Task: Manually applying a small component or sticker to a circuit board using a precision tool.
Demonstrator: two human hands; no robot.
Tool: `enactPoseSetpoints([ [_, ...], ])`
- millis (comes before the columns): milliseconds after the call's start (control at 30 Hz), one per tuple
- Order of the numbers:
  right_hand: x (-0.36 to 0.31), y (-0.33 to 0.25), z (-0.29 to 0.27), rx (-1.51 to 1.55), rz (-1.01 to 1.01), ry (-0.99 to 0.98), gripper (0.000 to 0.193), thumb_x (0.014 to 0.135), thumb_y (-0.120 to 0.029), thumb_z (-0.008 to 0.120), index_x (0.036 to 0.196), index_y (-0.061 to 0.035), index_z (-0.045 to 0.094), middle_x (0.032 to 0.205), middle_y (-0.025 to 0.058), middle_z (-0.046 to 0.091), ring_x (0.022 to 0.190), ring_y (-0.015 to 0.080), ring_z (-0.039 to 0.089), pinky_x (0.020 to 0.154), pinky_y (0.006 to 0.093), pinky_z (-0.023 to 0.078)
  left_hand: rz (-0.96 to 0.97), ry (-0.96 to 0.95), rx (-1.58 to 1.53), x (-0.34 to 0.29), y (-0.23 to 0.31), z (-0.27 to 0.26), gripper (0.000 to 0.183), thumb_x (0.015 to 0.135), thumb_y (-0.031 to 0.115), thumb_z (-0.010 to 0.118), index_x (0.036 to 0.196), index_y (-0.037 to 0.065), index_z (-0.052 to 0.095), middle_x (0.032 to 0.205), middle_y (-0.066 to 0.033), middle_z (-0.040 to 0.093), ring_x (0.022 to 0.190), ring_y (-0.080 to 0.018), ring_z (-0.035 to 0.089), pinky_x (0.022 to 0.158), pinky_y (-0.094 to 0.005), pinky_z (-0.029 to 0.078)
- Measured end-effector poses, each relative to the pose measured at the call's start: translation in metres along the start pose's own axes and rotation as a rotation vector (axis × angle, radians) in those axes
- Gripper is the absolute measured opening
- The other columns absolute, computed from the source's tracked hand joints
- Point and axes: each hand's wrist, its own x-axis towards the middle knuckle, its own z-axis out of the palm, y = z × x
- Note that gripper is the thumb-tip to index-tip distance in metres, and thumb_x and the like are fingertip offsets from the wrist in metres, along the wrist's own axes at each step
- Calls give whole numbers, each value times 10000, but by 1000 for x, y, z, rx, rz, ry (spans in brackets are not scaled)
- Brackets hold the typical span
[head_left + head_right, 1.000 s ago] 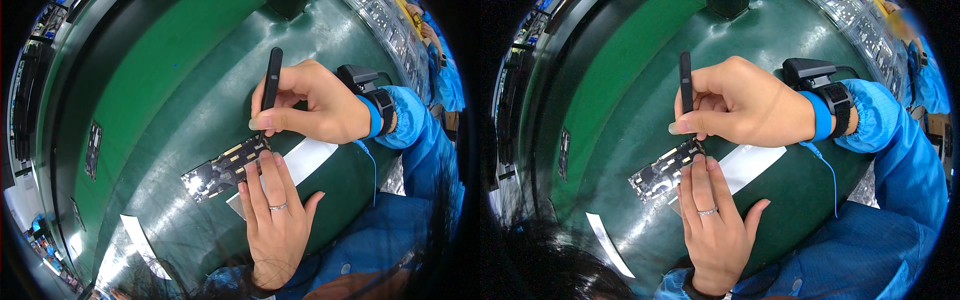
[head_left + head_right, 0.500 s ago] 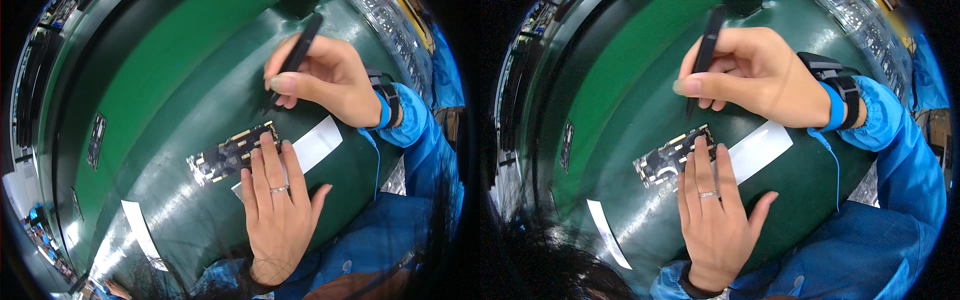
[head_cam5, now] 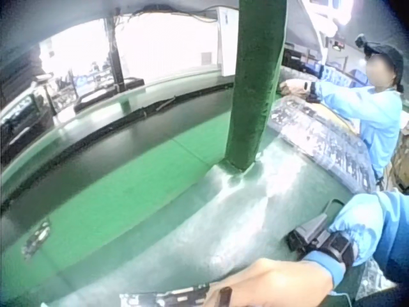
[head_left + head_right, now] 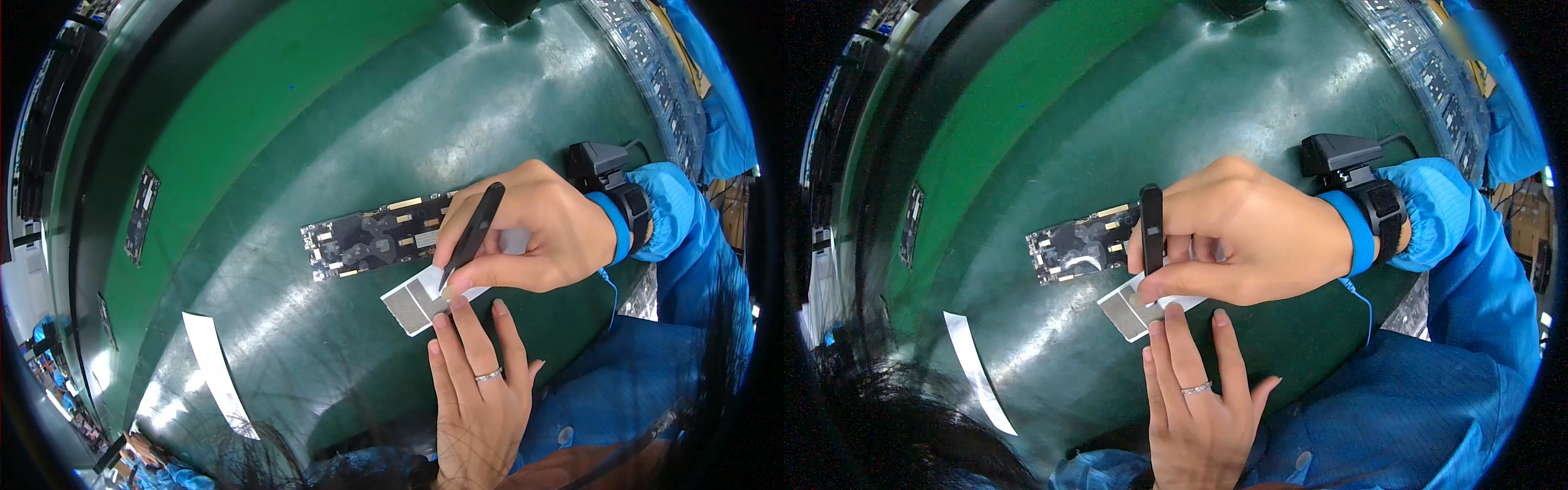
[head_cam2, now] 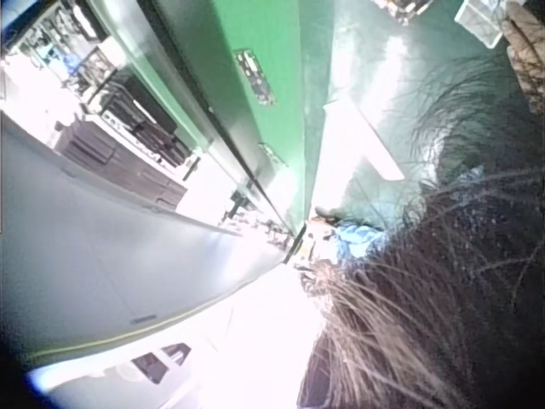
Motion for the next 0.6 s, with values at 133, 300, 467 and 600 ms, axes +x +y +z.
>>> enactPoseSetpoints([
  [133, 0, -3, 3, 31, 22, -17, 194, 871, -143, 841, 996, -29, 746, 707, 88, 675, 548, 177, 646, 491, 295, 486, 0, -1, 67, -1, -1, 2, 873, 864, 522, 750, 1511, 6, 474, 1543, -225, 456, 1366, -409, 509, 1118, -554, 434],
  [300, -1, -6, 4, 53, 30, -19, 169, 880, -139, 832, 982, -33, 749, 696, 90, 676, 543, 175, 638, 488, 302, 474, -3, 4, 160, -3, -3, 3, 845, 890, 517, 725, 1541, 58, 445, 1550, -180, 443, 1370, -376, 498, 1105, -526, 436],
  [467, -7, -11, -2, 102, 117, 3, 159, 923, -151, 813, 984, -18, 752, 703, 69, 691, 574, 119, 642, 512, 271, 471, 0, 11, 253, -4, -5, 4, 819, 917, 512, 699, 1571, 109, 416, 1556, -136, 430, 1374, -343, 486, 1093, -498, 439],
  [600, -5, -15, -11, 117, 95, 129, 158, 937, -140, 803, 1024, -14, 762, 767, 39, 726, 690, 74, 669, 622, 237, 510, 8, 15, 326, -3, -7, 7, 801, 938, 508, 679, 1595, 149, 392, 1561, -100, 420, 1378, -316, 478, 1082, -476, 440],
])
